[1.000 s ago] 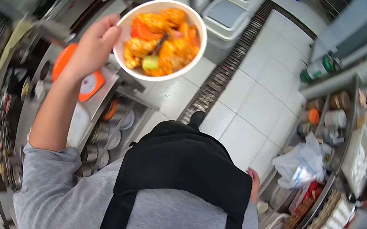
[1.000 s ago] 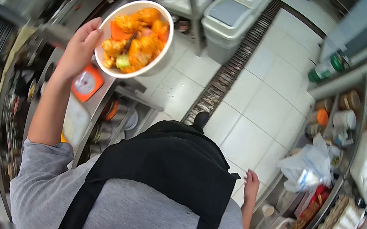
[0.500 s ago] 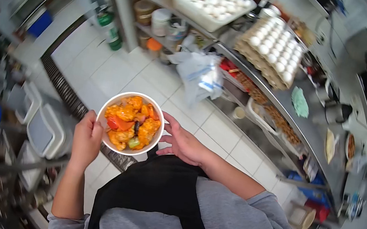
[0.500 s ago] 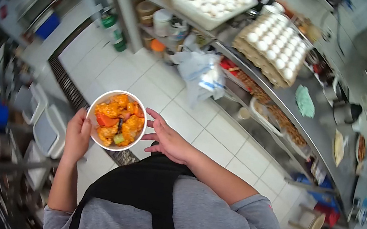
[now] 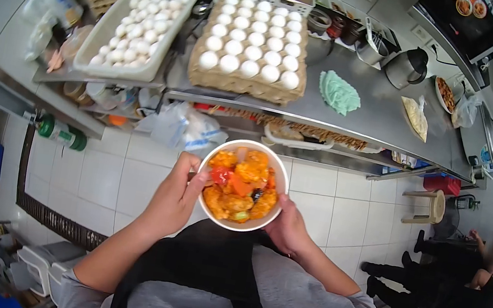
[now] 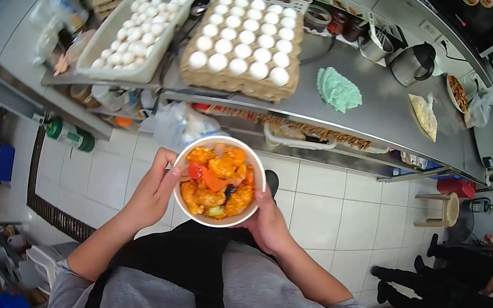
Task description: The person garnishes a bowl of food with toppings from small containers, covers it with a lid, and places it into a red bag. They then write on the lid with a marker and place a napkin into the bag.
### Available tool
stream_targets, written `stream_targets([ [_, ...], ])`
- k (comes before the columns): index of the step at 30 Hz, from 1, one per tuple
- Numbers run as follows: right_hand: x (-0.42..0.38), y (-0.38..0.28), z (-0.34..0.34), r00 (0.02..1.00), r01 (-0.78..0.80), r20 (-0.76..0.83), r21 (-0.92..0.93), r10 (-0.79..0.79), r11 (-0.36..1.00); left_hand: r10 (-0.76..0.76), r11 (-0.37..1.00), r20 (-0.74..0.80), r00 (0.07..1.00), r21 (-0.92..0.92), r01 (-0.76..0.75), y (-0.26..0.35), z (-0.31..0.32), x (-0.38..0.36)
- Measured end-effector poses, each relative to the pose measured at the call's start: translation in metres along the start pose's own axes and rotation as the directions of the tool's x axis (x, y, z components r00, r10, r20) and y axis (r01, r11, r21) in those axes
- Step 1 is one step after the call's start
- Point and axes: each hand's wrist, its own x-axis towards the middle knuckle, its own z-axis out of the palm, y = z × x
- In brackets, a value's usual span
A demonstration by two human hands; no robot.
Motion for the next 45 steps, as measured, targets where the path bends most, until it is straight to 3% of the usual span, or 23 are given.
stream_targets([
  [1,0.006,-0.018,-0.018,0.999,0.031,0.008,-0.003,-0.031,1.000,-0.060,0.994,0.113,0.992,-0.086,0.070,0.004,0.011,0.025],
  [2,0.015,-0.038,-0.033,0.999,0.037,0.008,0.001,-0.038,0.999,-0.056,0.995,0.117,0.992,-0.081,0.066,0.009,0.026,0.050],
  [3,0.025,-0.061,-0.048,0.995,0.101,-0.013,-0.050,-0.102,0.994,-0.122,0.914,0.178,0.976,-0.363,0.180,0.015,0.043,0.077],
  [4,0.035,-0.088,-0.061,0.986,0.164,-0.028,-0.105,-0.167,0.981,-0.162,0.743,0.252,0.954,-0.605,0.286,0.022,0.059,0.106],
  [6,0.059,-0.149,-0.086,0.982,0.183,-0.007,-0.185,-0.188,0.966,-0.130,0.738,0.232,0.964,-0.627,0.250,0.031,0.085,0.165],
  [9,0.093,-0.231,-0.134,0.984,0.180,0.072,-0.482,-0.166,0.857,-0.143,0.657,0.155,0.977,-0.723,0.211,0.059,0.118,0.234],
  [11,0.130,-0.290,-0.169,0.937,0.345,0.252,-0.556,-0.242,0.756,-0.161,0.630,0.106,0.981,-0.754,0.185,0.065,0.132,0.272],
  [13,0.197,-0.332,-0.215,0.925,0.374,0.127,-0.487,-0.359,0.789,-0.187,0.588,0.073,0.980,-0.790,0.171,0.068,0.142,0.300],
  [15,0.279,-0.366,-0.259,0.868,0.249,-0.154,-0.689,-0.473,0.681,-0.242,0.575,0.061,0.968,-0.795,0.194,0.071,0.151,0.319],
  [16,0.323,-0.372,-0.285,0.784,0.246,-0.112,-0.847,-0.611,0.471,-0.280,0.564,0.066,0.958,-0.796,0.220,0.073,0.155,0.326],
  [18,0.377,-0.388,-0.299,0.730,0.188,-0.063,-0.939,-0.680,0.288,-0.310,0.560,0.028,0.950,-0.802,0.207,0.074,0.165,0.339],
  [22,0.426,-0.410,-0.311,0.717,0.267,0.101,-0.954,-0.690,0.138,-0.305,0.484,0.114,0.945,-0.837,0.257,0.062,0.186,0.356],
  [24,0.427,-0.423,-0.324,0.544,0.280,0.342,-0.935,-0.766,-0.219,-0.333,0.489,0.147,0.931,-0.818,0.304,0.060,0.194,0.361],
  [25,0.422,-0.431,-0.324,0.473,0.275,0.399,-0.914,-0.785,-0.299,-0.355,0.489,0.180,0.917,-0.801,0.346,0.057,0.197,0.363],
  [26,0.416,-0.437,-0.325,0.478,0.273,0.397,-0.915,-0.784,-0.298,-0.358,0.485,0.183,0.916,-0.801,0.350,0.055,0.200,0.366],
  [28,0.404,-0.442,-0.328,0.518,0.231,0.228,-0.965,-0.824,-0.122,-0.321,0.519,0.209,0.924,-0.777,0.356,0.051,0.209,0.375],
  [30,0.396,-0.443,-0.329,0.529,0.225,0.232,-0.966,-0.816,-0.129,-0.375,0.515,0.207,0.904,-0.764,0.389,0.049,0.221,0.385],
  [32,0.392,-0.442,-0.327,0.511,0.302,0.080,-0.949,-0.856,0.092,-0.426,0.473,0.156,0.891,-0.801,0.367,0.054,0.233,0.396],
  [34,0.396,-0.440,-0.332,0.491,0.377,0.083,-0.918,-0.867,0.126,-0.413,0.492,0.130,0.901,-0.801,0.341,0.048,0.245,0.403],
  [37,0.395,-0.437,-0.333,0.450,0.478,-0.045,-0.832,-0.892,0.283,-0.438,0.600,-0.114,0.892,-0.776,0.195,0.050,0.264,0.416],
  [40,0.388,-0.434,-0.325,0.456,0.512,-0.162,-0.756,-0.875,0.407,-0.548,0.606,-0.164,0.820,-0.754,0.254,0.035,0.278,0.428],
  [45,0.383,-0.427,-0.335,0.455,0.585,-0.223,-0.654,-0.862,0.478,-0.568,0.540,-0.217,0.794,-0.826,0.160,0.000,0.297,0.451],
])
